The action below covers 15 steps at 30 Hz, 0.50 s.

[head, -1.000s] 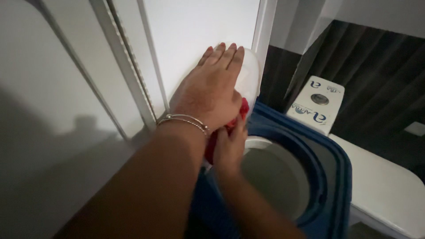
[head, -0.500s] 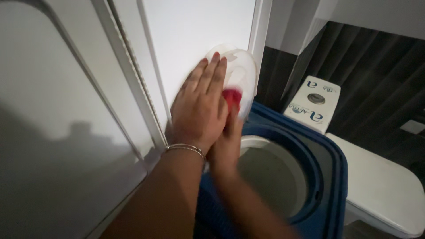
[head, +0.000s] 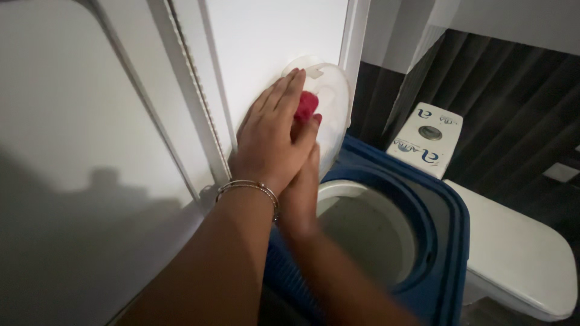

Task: The person wipes the interior and exterior surfaces of a top-loading washing machine with a cloth, including the tub, the lid, and the top housing.

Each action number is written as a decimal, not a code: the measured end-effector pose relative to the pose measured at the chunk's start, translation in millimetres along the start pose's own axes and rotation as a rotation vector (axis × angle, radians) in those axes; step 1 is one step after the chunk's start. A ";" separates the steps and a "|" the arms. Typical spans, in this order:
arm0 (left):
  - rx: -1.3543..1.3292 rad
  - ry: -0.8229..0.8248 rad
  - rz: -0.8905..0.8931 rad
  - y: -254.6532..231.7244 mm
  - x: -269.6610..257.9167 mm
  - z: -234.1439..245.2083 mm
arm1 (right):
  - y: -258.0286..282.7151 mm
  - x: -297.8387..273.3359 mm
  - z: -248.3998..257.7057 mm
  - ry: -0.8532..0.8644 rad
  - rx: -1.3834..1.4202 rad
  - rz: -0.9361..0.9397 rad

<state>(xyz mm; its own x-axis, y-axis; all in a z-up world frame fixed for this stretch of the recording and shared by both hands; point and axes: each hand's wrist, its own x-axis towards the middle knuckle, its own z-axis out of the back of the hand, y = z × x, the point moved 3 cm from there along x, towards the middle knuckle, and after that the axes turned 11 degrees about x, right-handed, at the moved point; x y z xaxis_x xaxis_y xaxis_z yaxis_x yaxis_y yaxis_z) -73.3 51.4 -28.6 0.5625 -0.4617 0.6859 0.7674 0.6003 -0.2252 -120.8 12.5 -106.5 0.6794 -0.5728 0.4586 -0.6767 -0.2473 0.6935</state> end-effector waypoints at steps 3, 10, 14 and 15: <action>0.031 0.019 -0.026 0.7 -0.8 -1.8 | 1.2 -38.9 -4.5 -0.082 0.023 -0.228; 0.196 -0.032 -0.158 3.3 -9.4 -13.8 | -7.1 -52.0 1.9 -0.063 0.270 -0.277; 0.304 -0.060 -0.170 -2.2 -23.4 -11.7 | -15.4 -71.6 11.5 -0.125 0.264 -0.399; 0.309 -0.042 -0.157 -2.1 -27.2 -10.7 | -19.6 -76.5 16.6 -0.147 0.316 -0.431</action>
<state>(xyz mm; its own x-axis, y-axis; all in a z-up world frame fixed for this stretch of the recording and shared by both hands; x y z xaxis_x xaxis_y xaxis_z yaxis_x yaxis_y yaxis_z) -86.9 55.7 -54.1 0.4270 -0.5404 0.7250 0.7106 0.6963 0.1006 -164.3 48.1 -164.4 0.8823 -0.4652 0.0721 -0.4136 -0.6928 0.5907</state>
